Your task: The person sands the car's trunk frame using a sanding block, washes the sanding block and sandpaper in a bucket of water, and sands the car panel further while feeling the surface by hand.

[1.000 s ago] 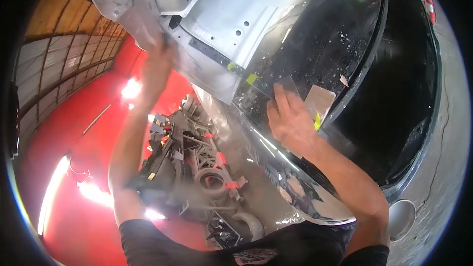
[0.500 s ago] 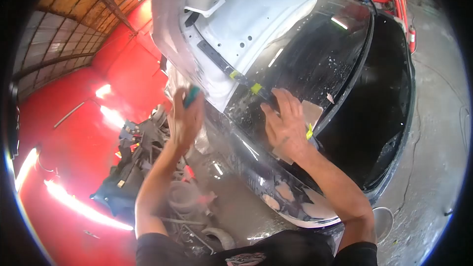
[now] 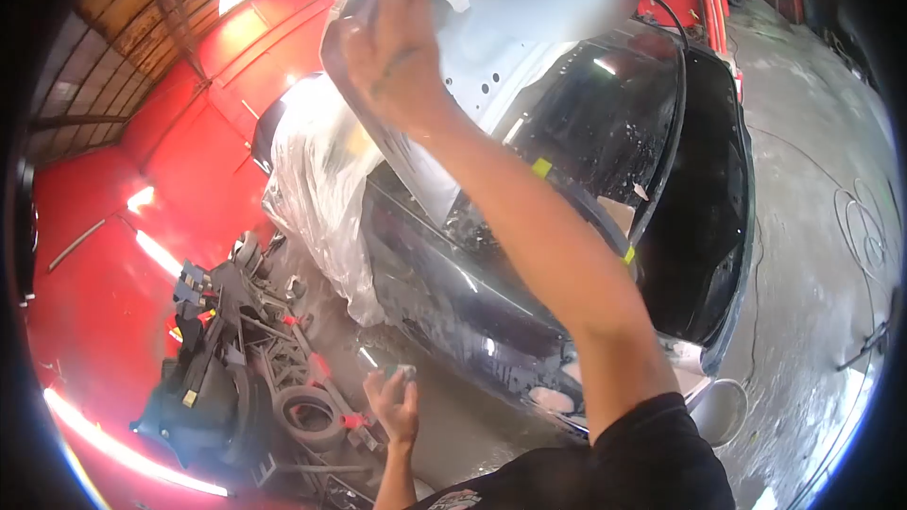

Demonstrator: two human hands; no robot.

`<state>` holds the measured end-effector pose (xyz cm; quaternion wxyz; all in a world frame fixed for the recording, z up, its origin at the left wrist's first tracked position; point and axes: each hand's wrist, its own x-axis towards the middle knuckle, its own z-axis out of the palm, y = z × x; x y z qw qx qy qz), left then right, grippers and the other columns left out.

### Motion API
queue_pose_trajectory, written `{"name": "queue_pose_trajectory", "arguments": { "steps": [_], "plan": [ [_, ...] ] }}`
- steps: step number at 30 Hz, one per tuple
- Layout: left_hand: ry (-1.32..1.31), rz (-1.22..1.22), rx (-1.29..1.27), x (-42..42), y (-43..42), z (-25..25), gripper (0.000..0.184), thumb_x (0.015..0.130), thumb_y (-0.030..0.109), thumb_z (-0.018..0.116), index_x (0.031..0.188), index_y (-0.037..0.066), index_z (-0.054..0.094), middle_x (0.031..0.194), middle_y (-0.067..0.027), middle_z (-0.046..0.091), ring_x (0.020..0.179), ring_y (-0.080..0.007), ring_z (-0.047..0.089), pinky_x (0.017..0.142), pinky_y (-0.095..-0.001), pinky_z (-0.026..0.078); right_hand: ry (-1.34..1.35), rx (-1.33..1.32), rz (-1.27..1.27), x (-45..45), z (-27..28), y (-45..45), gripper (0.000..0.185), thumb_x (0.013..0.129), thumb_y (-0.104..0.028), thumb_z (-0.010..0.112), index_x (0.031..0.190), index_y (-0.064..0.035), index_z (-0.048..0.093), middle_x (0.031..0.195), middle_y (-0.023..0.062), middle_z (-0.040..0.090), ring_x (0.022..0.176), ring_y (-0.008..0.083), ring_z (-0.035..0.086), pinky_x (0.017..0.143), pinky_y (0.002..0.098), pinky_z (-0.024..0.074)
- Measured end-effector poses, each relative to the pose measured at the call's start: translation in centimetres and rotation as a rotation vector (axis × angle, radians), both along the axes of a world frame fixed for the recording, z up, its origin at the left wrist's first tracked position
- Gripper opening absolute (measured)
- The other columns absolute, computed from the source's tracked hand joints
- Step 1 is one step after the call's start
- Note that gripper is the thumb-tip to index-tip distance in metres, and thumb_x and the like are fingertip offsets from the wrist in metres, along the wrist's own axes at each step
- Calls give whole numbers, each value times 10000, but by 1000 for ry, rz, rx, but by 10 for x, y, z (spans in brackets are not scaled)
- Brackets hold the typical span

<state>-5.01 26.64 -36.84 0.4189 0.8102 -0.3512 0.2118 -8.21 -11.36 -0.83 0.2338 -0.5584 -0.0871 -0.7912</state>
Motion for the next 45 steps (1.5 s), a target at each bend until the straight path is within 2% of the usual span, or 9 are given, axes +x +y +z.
{"name": "queue_pose_trajectory", "arguments": {
  "steps": [4, 5, 8, 19, 28, 34, 40, 42, 45],
  "plan": [
    [60, 110, 32, 10, 37, -21, 368, 775, 49, 818, 1140, 58, 776, 1267, -173, 550, 1204, -353, 578, 1033, -436, 481, -141, 89, -6, 85, -9, 17, 875, 1046, -222, 602, 1638, 139, 69, 1724, 378, 26, 1627, 489, 25, 1322, 487, 106],
    [61, 136, 48, 11, 41, -18, 366, 771, 56, 818, 1135, 60, 780, 1256, -164, 551, 1204, -349, 576, 1036, -440, 477, -31, 98, 67, 86, -18, 27, 945, 1050, -266, 595, 1632, 145, -26, 1718, 382, -87, 1621, 501, -58, 1321, 518, 56],
    [57, 148, 51, 22, 49, -12, 381, 765, 56, 829, 1141, 60, 770, 1252, -158, 551, 1201, -347, 575, 1042, -437, 471, 135, 127, -17, 96, -45, 30, 932, 1046, -266, 590, 1645, 128, -5, 1731, 364, -54, 1628, 486, -41, 1318, 542, 67],
    [70, 1, 59, 7, 21, -15, 429, 762, 50, 840, 1175, 40, 726, 1209, -143, 560, 1161, -330, 579, 1028, -434, 468, 570, 141, -333, 52, -133, 58, 799, 902, -132, 654, 1562, 149, 301, 1625, 341, 343, 1548, 496, 312, 1238, 631, 283],
    [136, 20, -13, -10, 25, -20, 461, 772, 64, 814, 1214, -2, 705, 1228, -157, 593, 1180, -337, 593, 1059, -441, 465, 76, 214, -39, 73, -29, 41, 860, 959, -191, 668, 1598, 150, 206, 1667, 423, 180, 1539, 553, 278, 1288, 492, 265],
    [209, -91, -87, -15, 8, -9, 474, 796, 24, 812, 1254, 20, 688, 1238, -143, 573, 1178, -313, 587, 1051, -418, 472, 563, 7, -218, 59, -113, 38, 890, 971, -275, 660, 1601, 155, 202, 1678, 382, 191, 1598, 480, 189, 1301, 526, 233],
    [400, -482, -193, -29, -64, 18, 547, 822, 47, 820, 1337, -7, 646, 1354, -141, 551, 1276, -266, 561, 1105, -387, 449, 1046, 29, 3, -61, -175, 46, 524, 1003, -205, 693, 1447, 42, 566, 1372, 250, 660, 1182, 464, 666, 1056, 535, 527],
    [344, -619, -206, -47, -90, 29, 555, 839, 36, 806, 1362, -9, 627, 1376, -143, 538, 1270, -258, 562, 1094, -377, 462, 913, -27, -11, -115, -210, 61, 470, 980, -160, 724, 1399, 29, 627, 1265, 247, 713, 1080, 437, 722, 920, 462, 591],
    [354, -783, -260, -93, -119, 47, 639, 836, -5, 817, 1427, -6, 575, 1419, -161, 510, 1297, -271, 543, 1096, -387, 467, 1169, 292, 231, -211, -231, 93, 418, 1017, -162, 664, 1380, 44, 632, 1195, 246, 739, 1078, 387, 741, 942, 422, 581]
  ]
}}
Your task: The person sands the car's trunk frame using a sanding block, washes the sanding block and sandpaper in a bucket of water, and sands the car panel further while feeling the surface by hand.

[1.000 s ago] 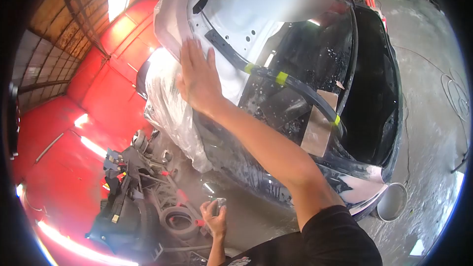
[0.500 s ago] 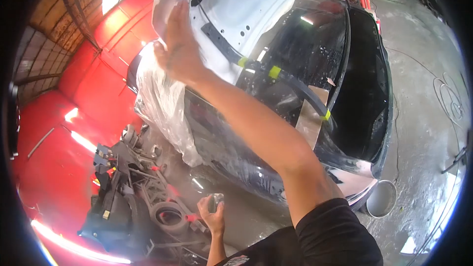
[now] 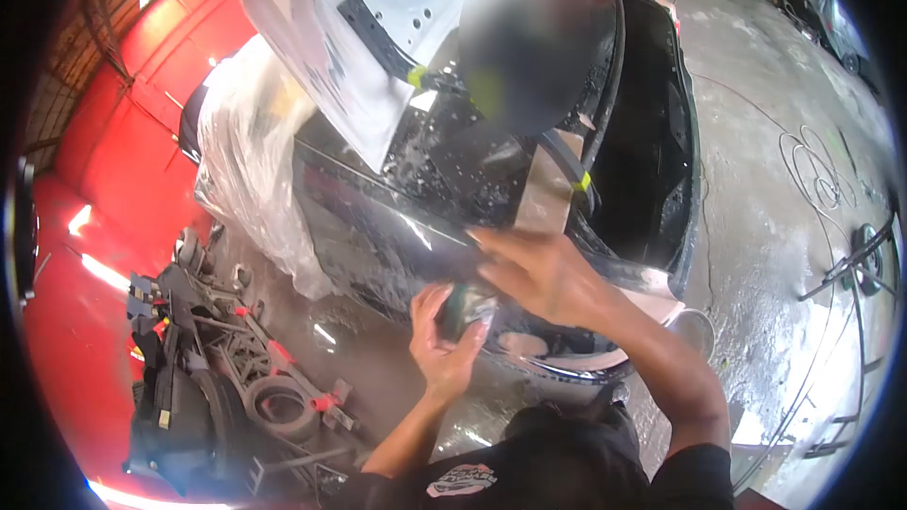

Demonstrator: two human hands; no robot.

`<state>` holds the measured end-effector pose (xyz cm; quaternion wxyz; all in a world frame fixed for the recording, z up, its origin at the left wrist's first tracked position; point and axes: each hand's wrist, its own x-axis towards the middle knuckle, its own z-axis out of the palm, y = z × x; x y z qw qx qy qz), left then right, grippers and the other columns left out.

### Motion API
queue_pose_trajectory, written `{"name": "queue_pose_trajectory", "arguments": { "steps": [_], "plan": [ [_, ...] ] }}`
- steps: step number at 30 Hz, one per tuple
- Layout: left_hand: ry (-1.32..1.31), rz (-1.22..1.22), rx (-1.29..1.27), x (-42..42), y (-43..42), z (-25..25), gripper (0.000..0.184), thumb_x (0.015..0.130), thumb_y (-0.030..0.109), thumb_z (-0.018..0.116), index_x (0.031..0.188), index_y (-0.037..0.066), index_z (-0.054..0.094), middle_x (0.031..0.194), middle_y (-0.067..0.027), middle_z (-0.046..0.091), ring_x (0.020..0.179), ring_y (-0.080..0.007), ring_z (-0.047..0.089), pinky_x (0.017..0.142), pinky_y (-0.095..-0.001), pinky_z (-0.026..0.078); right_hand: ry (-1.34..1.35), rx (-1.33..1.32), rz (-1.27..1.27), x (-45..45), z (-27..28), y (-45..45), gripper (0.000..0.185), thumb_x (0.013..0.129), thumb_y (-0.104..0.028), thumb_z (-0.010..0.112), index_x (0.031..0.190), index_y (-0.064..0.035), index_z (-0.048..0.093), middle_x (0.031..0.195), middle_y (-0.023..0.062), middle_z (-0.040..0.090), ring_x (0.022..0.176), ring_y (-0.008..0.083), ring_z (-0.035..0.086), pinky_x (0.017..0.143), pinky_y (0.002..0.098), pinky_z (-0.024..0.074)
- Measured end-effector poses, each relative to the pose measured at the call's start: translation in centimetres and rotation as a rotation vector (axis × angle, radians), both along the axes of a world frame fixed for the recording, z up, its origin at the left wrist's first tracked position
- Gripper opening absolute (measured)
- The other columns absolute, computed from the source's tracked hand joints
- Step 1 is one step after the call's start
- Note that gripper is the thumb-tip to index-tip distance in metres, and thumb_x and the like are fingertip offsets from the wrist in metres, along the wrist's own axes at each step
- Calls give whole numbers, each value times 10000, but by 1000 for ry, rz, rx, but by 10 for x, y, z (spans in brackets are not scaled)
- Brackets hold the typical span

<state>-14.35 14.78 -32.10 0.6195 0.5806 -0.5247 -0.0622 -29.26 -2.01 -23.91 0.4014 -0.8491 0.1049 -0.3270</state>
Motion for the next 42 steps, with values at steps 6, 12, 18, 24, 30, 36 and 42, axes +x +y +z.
{"name": "queue_pose_trajectory", "arguments": {
  "steps": [6, 12, 18, 24, 30, 36, 42],
  "plan": [
    [-100, -193, 28, -116, -38, -23, 780, 866, -23, 807, 1549, -9, 430, 1521, -190, 422, 1377, -280, 485, 1128, -405, 454, -123, 836, -169, -143, -87, 35, 467, 1047, -214, 666, 1423, 60, 632, 1264, 152, 722, 1135, 193, 664, 1015, 348, 516],
    [298, -473, 426, -274, -69, -103, 784, 993, -42, 680, 1646, -13, 247, 1542, -153, 443, 1376, -222, 501, 1136, -368, 456, -326, 1135, -475, -283, -202, 41, 416, 1028, -178, 731, 1360, 63, 661, 1171, 68, 755, 1057, 130, 677, 952, 311, 538],
    [698, -511, 871, -393, -90, -227, 601, 1022, -4, 649, 1573, -20, 411, 1355, -121, 625, 1180, -173, 632, 1001, -329, 532, 110, 1020, -789, -418, -309, 31, 399, 1018, -97, 683, 1383, 57, 632, 1030, 88, 740, 946, 100, 651, 845, 277, 533],
    [922, -238, 1299, -455, -133, -418, 339, 895, -30, 700, 1209, -10, 573, 1098, -105, 667, 948, -171, 689, 796, -297, 594, 518, 746, -874, -454, -514, 48, 629, 906, -70, 698, 1497, 38, 514, 1373, 327, 628, 1273, 505, 608, 1072, 527, 507],
    [863, -242, 1367, -493, -190, -616, 332, 871, -4, 705, 1159, -9, 542, 1070, -100, 635, 969, -191, 639, 870, -355, 555, 674, 556, -816, -471, -703, 14, 845, 840, -169, 733, 1590, 21, 394, 1400, 334, 544, 1228, 545, 566, 1029, 568, 512],
    [583, -519, 1377, -500, -249, -781, 602, 919, 76, 696, 1487, -20, 519, 1262, -217, 660, 1182, -313, 652, 1027, -415, 531, 980, 491, -769, -514, -874, -71, 610, 950, -145, 615, 1515, 39, 476, 1318, 308, 638, 1155, 478, 648, 987, 515, 554],
    [192, -289, 1326, -506, -219, -914, 583, 1020, 268, 655, 1405, -146, 513, 1356, -377, 591, 1294, -483, 581, 1129, -519, 448, 1002, 734, -966, -504, -1055, -60, 444, 991, -169, 594, 1388, 29, 589, 1200, 360, 692, 1191, 459, 676, 968, 549, 538]
  ]
}}
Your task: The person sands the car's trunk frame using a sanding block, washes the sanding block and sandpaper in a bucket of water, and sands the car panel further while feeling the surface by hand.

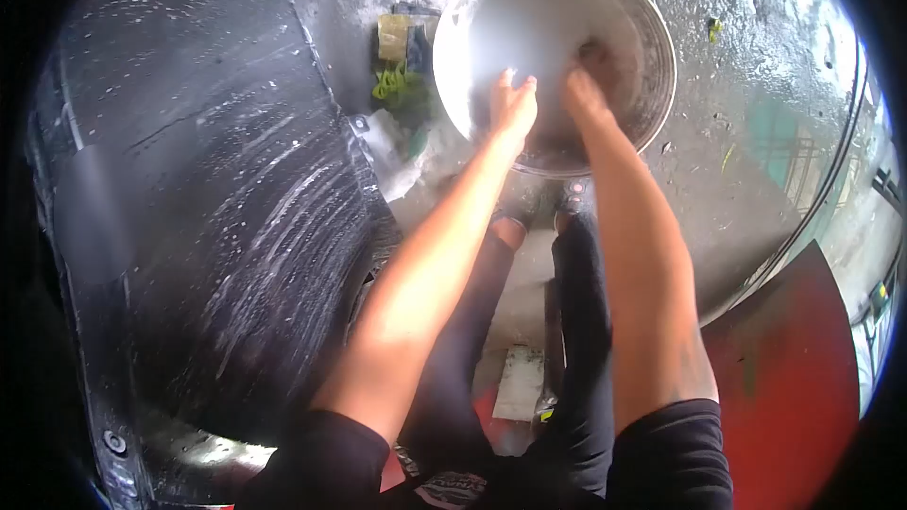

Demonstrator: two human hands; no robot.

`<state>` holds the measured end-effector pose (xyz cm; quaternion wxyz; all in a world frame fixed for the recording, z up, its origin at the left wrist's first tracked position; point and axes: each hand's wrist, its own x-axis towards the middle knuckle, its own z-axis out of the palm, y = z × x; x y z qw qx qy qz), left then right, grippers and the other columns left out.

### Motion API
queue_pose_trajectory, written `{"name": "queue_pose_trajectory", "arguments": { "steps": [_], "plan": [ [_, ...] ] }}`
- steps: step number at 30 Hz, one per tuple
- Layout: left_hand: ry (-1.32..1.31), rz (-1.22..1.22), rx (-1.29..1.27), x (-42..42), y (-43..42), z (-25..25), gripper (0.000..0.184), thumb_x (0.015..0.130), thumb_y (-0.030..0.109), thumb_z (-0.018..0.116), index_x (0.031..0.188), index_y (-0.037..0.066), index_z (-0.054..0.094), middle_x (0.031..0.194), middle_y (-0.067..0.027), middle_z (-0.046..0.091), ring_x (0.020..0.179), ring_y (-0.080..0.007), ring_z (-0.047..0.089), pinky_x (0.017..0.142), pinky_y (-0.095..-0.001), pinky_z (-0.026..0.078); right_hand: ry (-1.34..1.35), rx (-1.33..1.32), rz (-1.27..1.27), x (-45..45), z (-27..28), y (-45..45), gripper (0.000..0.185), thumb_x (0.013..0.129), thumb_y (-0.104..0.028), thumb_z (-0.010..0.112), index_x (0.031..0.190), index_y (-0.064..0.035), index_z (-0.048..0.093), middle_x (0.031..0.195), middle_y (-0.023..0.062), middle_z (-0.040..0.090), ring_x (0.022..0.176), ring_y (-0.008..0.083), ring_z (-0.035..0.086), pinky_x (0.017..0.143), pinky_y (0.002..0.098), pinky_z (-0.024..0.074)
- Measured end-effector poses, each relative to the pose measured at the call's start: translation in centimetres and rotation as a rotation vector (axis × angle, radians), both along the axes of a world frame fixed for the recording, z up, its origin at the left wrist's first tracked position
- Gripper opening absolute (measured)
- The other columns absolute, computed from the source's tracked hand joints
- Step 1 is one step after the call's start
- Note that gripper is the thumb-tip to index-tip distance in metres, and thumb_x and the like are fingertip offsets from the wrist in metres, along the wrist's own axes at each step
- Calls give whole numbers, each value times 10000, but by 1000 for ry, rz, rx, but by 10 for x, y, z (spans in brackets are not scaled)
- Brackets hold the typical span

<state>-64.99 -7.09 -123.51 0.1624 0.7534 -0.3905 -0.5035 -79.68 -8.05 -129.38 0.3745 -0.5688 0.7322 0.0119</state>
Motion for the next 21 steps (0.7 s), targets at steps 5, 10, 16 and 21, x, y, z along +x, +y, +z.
{"name": "queue_pose_trajectory", "arguments": {
  "steps": [5, 10, 16, 21],
  "plan": [
    [311, 116, 336, -1, -13, 40, 675, 1118, 514, 465, 1319, -118, 597, 1247, -295, 686, 1152, -368, 677, 991, -474, 515, -584, 190, -249, 44, 28, 7, 362, 973, -174, 656, 1270, 27, 708, 1175, 285, 748, 1153, 413, 721, 977, 451, 559],
    [703, 540, 426, 17, -40, 77, 735, 1069, 717, 401, 1256, 36, 607, 1204, -146, 635, 1159, -252, 612, 1011, -408, 505, -646, -257, -380, 64, 135, 31, 522, 983, -175, 649, 1471, 3, 593, 1209, 263, 748, 1201, 430, 702, 1009, 423, 558],
    [855, 819, 381, -14, -20, 41, 735, 1041, 740, 458, 1329, 76, 589, 1280, -96, 661, 1196, -222, 628, 1004, -402, 517, -452, -216, -84, 30, 99, 14, 377, 1001, -90, 575, 1354, 14, 659, 1137, 312, 716, 980, 517, 675, 918, 523, 559],
    [819, 422, 557, -16, -16, 86, 975, 1058, 666, 505, 1662, -41, 212, 1710, -257, 272, 1559, -337, 325, 1269, -507, 291, -75, 294, -53, 1, 28, -13, 333, 939, -230, 637, 1089, 44, 752, 1156, 318, 726, 1058, 422, 742, 896, 516, 578]
  ]
}}
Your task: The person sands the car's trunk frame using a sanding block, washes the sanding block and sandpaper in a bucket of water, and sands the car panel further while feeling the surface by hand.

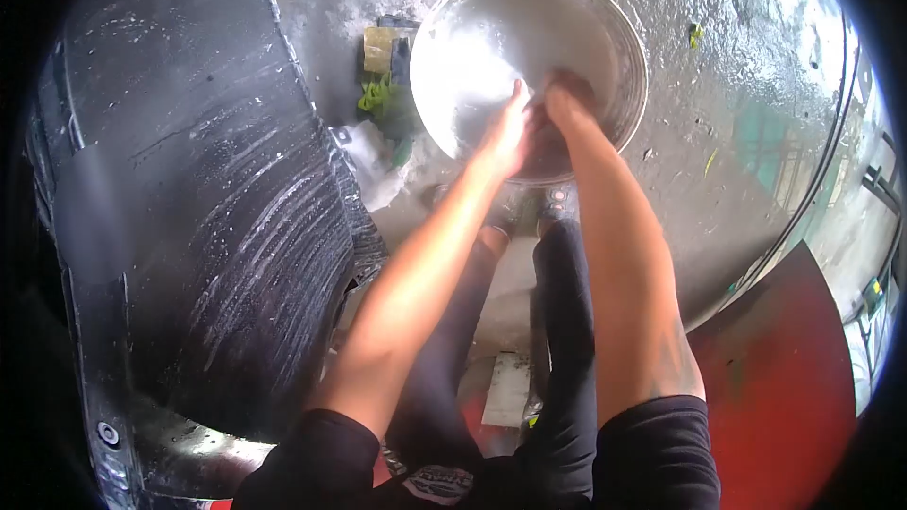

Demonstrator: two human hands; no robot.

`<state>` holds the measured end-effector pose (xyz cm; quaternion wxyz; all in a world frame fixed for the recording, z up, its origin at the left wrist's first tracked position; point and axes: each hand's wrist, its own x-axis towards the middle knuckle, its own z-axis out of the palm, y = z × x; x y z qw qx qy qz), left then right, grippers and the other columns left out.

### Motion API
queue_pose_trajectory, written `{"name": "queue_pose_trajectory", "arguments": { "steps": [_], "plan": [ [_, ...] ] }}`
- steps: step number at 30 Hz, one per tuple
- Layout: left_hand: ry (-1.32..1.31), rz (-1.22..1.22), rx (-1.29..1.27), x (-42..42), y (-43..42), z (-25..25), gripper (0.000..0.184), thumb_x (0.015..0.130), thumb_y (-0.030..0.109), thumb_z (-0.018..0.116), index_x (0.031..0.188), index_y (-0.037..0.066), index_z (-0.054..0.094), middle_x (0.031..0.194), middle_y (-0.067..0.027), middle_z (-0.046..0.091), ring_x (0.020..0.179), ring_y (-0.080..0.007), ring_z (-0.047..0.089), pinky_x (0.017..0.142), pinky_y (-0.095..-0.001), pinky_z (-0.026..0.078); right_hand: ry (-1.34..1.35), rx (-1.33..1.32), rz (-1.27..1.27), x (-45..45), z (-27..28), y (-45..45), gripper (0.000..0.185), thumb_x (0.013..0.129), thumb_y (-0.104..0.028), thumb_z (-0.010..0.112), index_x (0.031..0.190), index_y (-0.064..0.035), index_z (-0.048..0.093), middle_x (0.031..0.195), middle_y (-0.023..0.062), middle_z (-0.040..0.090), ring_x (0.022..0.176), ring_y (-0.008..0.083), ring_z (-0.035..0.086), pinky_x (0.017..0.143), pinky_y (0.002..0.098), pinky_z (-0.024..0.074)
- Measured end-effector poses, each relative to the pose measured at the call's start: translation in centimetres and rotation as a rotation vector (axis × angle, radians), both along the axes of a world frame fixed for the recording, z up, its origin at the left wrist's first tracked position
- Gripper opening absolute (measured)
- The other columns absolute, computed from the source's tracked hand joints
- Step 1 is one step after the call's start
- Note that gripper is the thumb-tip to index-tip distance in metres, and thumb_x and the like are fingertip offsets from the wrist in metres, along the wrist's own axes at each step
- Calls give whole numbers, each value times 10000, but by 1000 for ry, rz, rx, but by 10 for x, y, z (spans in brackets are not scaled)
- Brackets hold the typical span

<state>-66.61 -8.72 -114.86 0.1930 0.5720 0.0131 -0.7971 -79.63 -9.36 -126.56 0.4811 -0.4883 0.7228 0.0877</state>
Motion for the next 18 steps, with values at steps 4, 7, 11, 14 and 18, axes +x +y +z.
{"name": "queue_pose_trajectory", "arguments": {
  "steps": [4, 7, 11, 14, 18],
  "plan": [
    [-46, 100, 45, 2, 1, 14, 924, 1079, 646, 479, 1650, -46, 258, 1704, -261, 284, 1559, -328, 326, 1244, -482, 341, -348, -269, -235, 2, 14, 40, 331, 953, -166, 630, 1166, 59, 746, 1177, 316, 738, 1084, 383, 736, 933, 467, 558],
    [-269, -126, -176, 6, 17, 20, 818, 1074, 653, 490, 1574, 10, 413, 1444, -190, 561, 1157, -255, 619, 872, -389, 560, -566, -125, -648, 9, 134, 43, 497, 1022, -205, 617, 1373, 145, 584, 1249, 296, 718, 1088, 337, 729, 901, 385, 566],
    [-294, -184, -563, 14, 6, 112, 439, 1118, 359, 586, 910, -2, 722, 686, 16, 598, 598, -78, 575, 534, -279, 451, -1150, 91, -1165, -4, 258, 57, 387, 1099, -236, 530, 1356, 41, 612, 1176, 170, 731, 1018, 276, 721, 788, 421, 605],
    [-283, -179, -613, 18, -3, 202, 414, 1133, 350, 552, 1023, -7, 732, 730, 3, 622, 598, -76, 574, 508, -272, 451, -1323, 64, -1221, -1, 331, 57, 361, 1121, -239, 497, 1389, -17, 595, 1222, 125, 731, 1003, 255, 729, 759, 457, 623],
    [-243, 116, -522, 20, 4, 297, 362, 1123, 312, 575, 1227, -15, 690, 914, -35, 690, 744, -80, 639, 576, -255, 505, -1512, 23, -1094, 1, 425, 45, 421, 1120, -280, 474, 1440, -25, 574, 1308, 134, 703, 1123, 267, 706, 892, 487, 597]
  ]
}}
